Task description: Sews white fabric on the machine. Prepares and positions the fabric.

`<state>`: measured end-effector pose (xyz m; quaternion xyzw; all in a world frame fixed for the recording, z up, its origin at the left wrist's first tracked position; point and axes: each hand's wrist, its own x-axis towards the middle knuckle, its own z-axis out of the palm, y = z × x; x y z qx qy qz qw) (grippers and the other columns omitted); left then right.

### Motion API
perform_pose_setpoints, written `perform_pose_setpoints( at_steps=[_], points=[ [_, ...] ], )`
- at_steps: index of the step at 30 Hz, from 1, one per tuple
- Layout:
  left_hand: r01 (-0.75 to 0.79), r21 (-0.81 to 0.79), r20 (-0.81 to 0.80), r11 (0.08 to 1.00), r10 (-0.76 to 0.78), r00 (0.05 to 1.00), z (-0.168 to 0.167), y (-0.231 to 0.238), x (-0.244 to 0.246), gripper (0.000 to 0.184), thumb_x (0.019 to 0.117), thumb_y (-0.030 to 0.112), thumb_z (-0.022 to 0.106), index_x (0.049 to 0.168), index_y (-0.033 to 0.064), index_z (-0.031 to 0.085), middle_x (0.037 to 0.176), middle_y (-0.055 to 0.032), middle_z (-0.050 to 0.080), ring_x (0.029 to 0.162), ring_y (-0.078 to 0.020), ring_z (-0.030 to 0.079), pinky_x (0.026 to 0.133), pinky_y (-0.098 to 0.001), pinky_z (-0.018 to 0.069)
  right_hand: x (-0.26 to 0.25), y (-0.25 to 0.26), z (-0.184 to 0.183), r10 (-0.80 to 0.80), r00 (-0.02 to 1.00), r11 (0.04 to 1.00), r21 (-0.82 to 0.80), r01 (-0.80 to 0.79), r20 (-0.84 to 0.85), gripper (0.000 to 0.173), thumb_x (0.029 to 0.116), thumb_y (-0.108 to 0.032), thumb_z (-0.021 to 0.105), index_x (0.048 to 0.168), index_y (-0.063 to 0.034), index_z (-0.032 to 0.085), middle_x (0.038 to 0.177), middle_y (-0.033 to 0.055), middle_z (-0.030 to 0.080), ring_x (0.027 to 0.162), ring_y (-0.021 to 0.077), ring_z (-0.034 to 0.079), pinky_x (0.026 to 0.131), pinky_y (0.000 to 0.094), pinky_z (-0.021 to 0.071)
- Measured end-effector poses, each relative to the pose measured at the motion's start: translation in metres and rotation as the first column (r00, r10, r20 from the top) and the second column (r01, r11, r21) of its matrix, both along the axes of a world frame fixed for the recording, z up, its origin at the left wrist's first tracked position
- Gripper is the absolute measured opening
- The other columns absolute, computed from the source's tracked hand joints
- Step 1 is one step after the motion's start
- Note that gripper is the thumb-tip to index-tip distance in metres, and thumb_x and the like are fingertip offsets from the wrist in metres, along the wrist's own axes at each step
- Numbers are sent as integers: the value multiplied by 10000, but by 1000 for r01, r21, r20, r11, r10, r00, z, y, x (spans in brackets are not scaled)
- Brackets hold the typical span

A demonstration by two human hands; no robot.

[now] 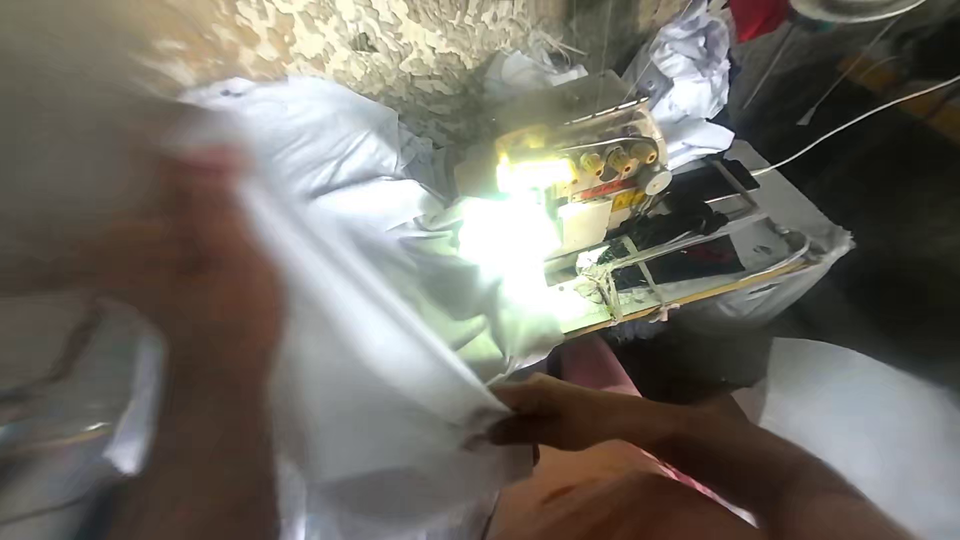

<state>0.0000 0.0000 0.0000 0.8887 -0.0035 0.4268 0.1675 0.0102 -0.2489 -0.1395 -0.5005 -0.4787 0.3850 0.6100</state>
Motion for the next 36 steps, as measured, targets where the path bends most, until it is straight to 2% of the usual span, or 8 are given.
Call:
perform_pose_setpoints(
  at_steps=[3,6,9,15,20,24,29,36],
  points=[
    [437,-29,-51,899,-438,898,-58,-14,68,283,1053,89,507,1047,-155,651,988,-173,704,919,-8,637,864,-168,497,-2,-9,-63,-126,949,992,-56,115,-287,191,1009,-64,573,1180,11,614,997,-54,698,887,-46,647,788,168,547],
    [413,-229,-316,882,-468,825,-115,-42,103,233,1016,103,577,1004,-86,713,946,-197,707,869,-215,683,832,-377,545,13,-16,-85,-371,780,928,-174,329,-504,327,992,-44,553,1311,11,511,1105,-23,698,1014,31,670,941,274,561],
    [306,-268,-486,913,-403,776,-141,-61,120,225,1005,103,610,949,-94,705,903,-210,678,843,-282,653,807,-429,513,43,-11,-78,-620,635,783,-301,545,-461,335,1059,-119,471,1378,-21,508,1074,35,699,957,73,680,888,287,566],
    [162,-197,-605,967,-250,756,-139,-68,118,283,1051,129,556,963,-107,685,933,-240,676,903,-362,671,829,-525,511,61,16,-75,-827,465,550,-286,784,-315,151,1070,-185,523,1013,-80,616,751,-18,598,631,28,557,596,206,480],
    [173,-92,-506,981,-196,840,-146,-71,123,258,1023,133,598,937,-82,712,863,-222,676,819,-353,675,742,-502,517,60,25,-73,-858,326,465,-328,823,-398,327,1018,-49,562,1334,-97,490,718,-7,639,600,31,596,584,212,502],
    [232,-45,-388,972,-231,892,-172,-62,136,159,979,69,637,984,-44,749,912,-229,720,853,-371,715,764,-505,550,70,25,-71,-845,301,504,-469,726,-441,250,1038,-70,544,1287,-83,528,810,26,662,666,67,614,625,246,512],
    [308,-206,-301,929,-359,883,-192,-50,147,83,907,18,694,935,-47,736,902,-183,708,848,-266,682,795,-384,532,72,18,-80,-856,370,505,-431,748,-360,112,1011,-37,574,1123,-46,583,663,-12,613,585,34,566,589,213,479],
    [239,-140,-434,961,-277,857,-180,-58,131,77,894,34,722,906,-38,745,863,-198,707,839,-337,688,752,-481,525,60,13,-92,-845,415,525,-374,765,-337,95,995,-21,588,1076,-42,543,618,-50,596,559,-7,564,580,176,477]
  ],
)
